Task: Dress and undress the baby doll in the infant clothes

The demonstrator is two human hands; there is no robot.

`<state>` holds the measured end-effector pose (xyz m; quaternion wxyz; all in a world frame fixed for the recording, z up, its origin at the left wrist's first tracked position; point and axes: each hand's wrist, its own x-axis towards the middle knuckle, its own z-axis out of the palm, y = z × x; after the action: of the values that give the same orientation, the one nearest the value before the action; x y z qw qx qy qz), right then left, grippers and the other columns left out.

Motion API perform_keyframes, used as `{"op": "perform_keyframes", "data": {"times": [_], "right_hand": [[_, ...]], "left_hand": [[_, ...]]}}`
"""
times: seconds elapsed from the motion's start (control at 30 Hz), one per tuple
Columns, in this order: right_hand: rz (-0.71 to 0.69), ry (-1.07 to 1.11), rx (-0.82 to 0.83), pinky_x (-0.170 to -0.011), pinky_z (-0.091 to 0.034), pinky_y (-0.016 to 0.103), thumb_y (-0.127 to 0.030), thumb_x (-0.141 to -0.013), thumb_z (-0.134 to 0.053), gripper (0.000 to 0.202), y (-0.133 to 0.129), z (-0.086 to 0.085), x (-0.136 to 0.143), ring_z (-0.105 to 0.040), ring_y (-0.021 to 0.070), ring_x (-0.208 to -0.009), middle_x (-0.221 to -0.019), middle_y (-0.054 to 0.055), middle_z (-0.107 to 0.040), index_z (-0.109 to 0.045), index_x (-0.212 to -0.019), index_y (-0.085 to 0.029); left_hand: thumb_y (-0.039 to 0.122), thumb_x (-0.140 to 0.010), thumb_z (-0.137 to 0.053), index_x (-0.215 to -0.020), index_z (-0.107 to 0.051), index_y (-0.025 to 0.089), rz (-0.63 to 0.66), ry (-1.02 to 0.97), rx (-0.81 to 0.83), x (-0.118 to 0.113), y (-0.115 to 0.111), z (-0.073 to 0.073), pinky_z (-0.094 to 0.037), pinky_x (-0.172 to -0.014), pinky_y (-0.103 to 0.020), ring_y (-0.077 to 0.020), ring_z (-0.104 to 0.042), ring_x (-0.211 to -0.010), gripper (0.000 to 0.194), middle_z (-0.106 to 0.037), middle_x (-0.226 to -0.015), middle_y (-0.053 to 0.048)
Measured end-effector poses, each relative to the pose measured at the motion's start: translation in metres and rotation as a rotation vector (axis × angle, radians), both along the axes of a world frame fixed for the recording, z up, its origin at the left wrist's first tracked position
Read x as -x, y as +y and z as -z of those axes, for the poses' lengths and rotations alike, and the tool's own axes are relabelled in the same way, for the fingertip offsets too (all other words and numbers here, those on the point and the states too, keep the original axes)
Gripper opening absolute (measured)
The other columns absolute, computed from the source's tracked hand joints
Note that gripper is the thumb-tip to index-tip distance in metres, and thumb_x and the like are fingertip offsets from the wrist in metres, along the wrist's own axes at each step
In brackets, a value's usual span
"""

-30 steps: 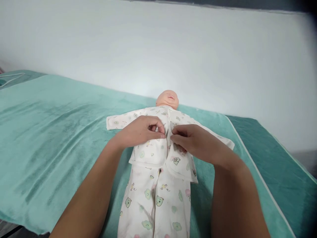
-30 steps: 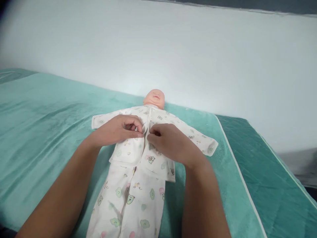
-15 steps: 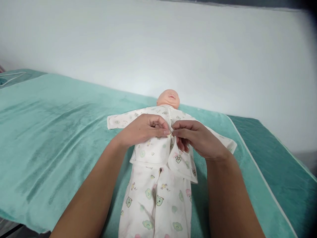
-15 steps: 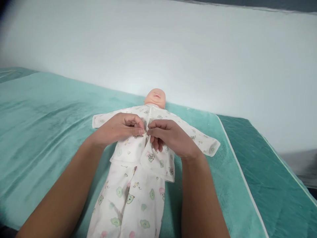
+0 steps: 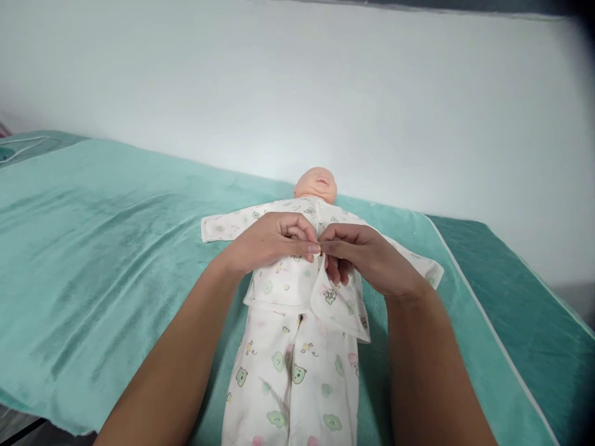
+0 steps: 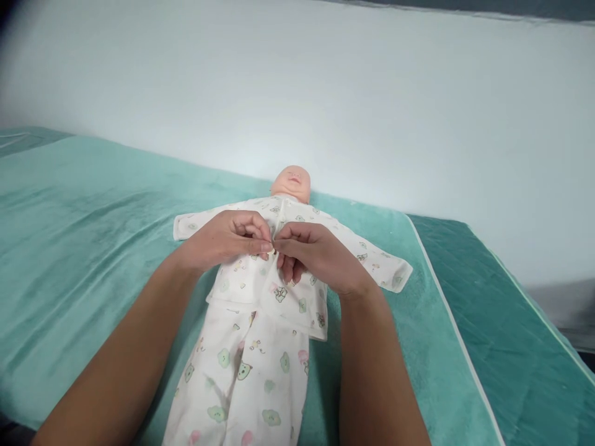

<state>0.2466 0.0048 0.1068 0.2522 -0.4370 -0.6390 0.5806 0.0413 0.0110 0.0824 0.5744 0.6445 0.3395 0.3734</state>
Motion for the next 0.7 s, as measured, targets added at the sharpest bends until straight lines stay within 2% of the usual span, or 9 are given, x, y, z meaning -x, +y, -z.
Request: {"op": "perform_keyframes", "data": {"times": [0.27,0.43,0.7], "right_hand": [[0.0,0.058,-0.001,-0.043,-0.039,0.018,-0.029,-0.087,-0.063,0.017,0.001,0.0041,-0.0012,-0.061,0.0091,-0.048,-0.064,0.0,-0.07,-0.059,-0.074,-0.018],[-0.008,0.055,-0.014,-0.041,-0.039,0.019,-0.035,-0.09,-0.062,0.021,0.0021,0.0062,-0.0015,-0.059,0.0093,-0.045,-0.065,0.0,-0.071,-0.056,-0.078,-0.019],[-0.06,0.038,-0.068,-0.038,-0.036,0.019,-0.049,-0.092,-0.06,0.032,0.0016,0.005,-0.0011,-0.054,0.0073,-0.04,-0.074,0.003,-0.075,-0.054,-0.083,-0.02]], "left_hand": [[0.035,-0.074,-0.078,-0.082,-0.064,0.018,0.035,0.049,-0.002,0.0006,-0.001,-0.002,-0.033,-0.054,-0.023,-0.01,-0.054,-0.062,0.023,-0.063,-0.068,0.001],[0.038,-0.079,-0.074,-0.086,-0.063,0.018,0.082,0.092,-0.014,0.0017,-0.0008,-0.0022,-0.035,-0.055,-0.023,-0.0108,-0.056,-0.064,0.024,-0.067,-0.073,-0.001],[0.04,-0.086,-0.069,-0.088,-0.054,0.02,0.154,0.026,-0.014,0.0023,-0.0007,-0.0006,-0.036,-0.057,-0.024,-0.0117,-0.06,-0.066,0.026,-0.067,-0.07,0.001]]}}
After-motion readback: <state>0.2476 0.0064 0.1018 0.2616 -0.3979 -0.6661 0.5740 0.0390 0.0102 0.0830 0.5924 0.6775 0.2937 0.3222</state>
